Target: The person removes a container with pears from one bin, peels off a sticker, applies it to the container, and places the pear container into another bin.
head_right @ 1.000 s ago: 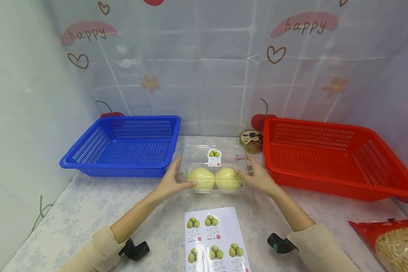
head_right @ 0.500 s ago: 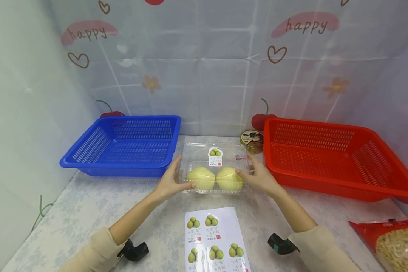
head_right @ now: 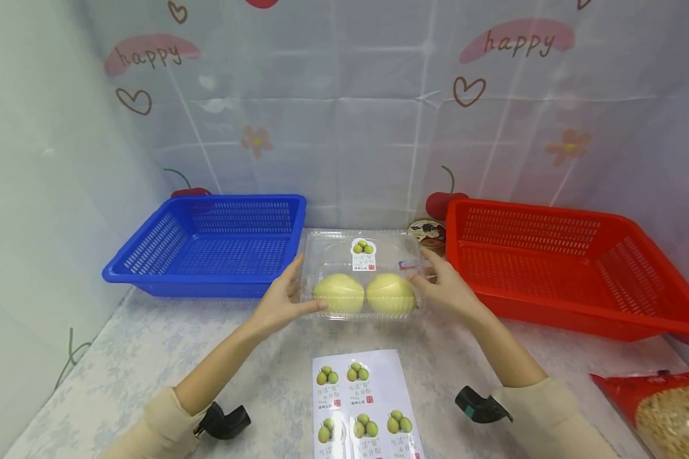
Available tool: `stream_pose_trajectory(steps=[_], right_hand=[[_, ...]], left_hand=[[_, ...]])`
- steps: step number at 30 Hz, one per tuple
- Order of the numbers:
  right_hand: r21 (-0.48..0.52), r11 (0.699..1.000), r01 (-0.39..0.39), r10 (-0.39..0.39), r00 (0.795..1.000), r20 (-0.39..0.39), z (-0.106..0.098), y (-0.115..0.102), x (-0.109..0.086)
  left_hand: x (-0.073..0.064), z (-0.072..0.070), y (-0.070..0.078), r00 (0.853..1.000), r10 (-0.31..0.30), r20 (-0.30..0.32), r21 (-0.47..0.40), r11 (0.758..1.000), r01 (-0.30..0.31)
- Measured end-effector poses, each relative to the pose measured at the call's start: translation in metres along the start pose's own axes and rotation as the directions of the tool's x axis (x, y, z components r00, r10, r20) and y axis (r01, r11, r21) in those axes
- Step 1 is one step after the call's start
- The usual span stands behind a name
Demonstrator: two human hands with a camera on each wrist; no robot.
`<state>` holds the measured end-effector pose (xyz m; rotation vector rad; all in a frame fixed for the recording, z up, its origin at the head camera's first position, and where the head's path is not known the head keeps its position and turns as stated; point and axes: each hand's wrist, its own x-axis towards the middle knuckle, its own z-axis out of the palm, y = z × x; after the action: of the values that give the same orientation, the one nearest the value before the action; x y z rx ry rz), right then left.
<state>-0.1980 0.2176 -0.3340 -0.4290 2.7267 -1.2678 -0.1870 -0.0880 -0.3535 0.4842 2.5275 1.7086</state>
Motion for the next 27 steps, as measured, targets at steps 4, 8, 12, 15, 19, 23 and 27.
stream_pose_trajectory(steps=[4, 8, 12, 15, 19, 23, 27], right_hand=[[0.002, 1.0, 0.024, -0.024, 1.0, -0.019, -0.005, -0.003, -0.001], [-0.003, 0.999, 0.036, -0.036, 0.999, -0.027, -0.01, -0.008, -0.001], [-0.007, 0.999, 0.054, -0.054, 0.998, -0.034, -0.016, -0.013, -0.002], [0.01, 0.999, 0.053, -0.053, 0.998, -0.038, -0.022, -0.015, -0.002], [0.029, 0.999, 0.03, -0.029, 0.999, -0.042, -0.029, -0.017, -0.003], [0.043, 0.999, 0.012, -0.01, 0.999, -0.047, -0.038, -0.018, -0.005], [0.055, 0.998, -0.011, 0.014, 0.998, -0.057, -0.048, -0.019, -0.007]], left_hand=[[0.001, -0.004, 0.004, 0.999, 0.031, 0.022, -0.026, 0.999, -0.03], [0.002, -0.005, 0.009, 0.999, 0.04, 0.01, -0.035, 0.999, -0.039], [0.004, -0.006, 0.015, 0.999, 0.038, -0.017, -0.025, 0.999, -0.038], [0.007, -0.006, 0.02, 0.999, 0.037, -0.036, -0.029, 0.999, -0.038], [0.01, -0.006, 0.025, 0.997, 0.042, -0.061, -0.049, 0.998, -0.045], [0.015, -0.003, 0.029, 0.995, 0.065, -0.075, -0.05, 0.996, -0.069], [0.021, 0.001, 0.033, 0.993, 0.098, -0.072, -0.055, 0.993, -0.102]])
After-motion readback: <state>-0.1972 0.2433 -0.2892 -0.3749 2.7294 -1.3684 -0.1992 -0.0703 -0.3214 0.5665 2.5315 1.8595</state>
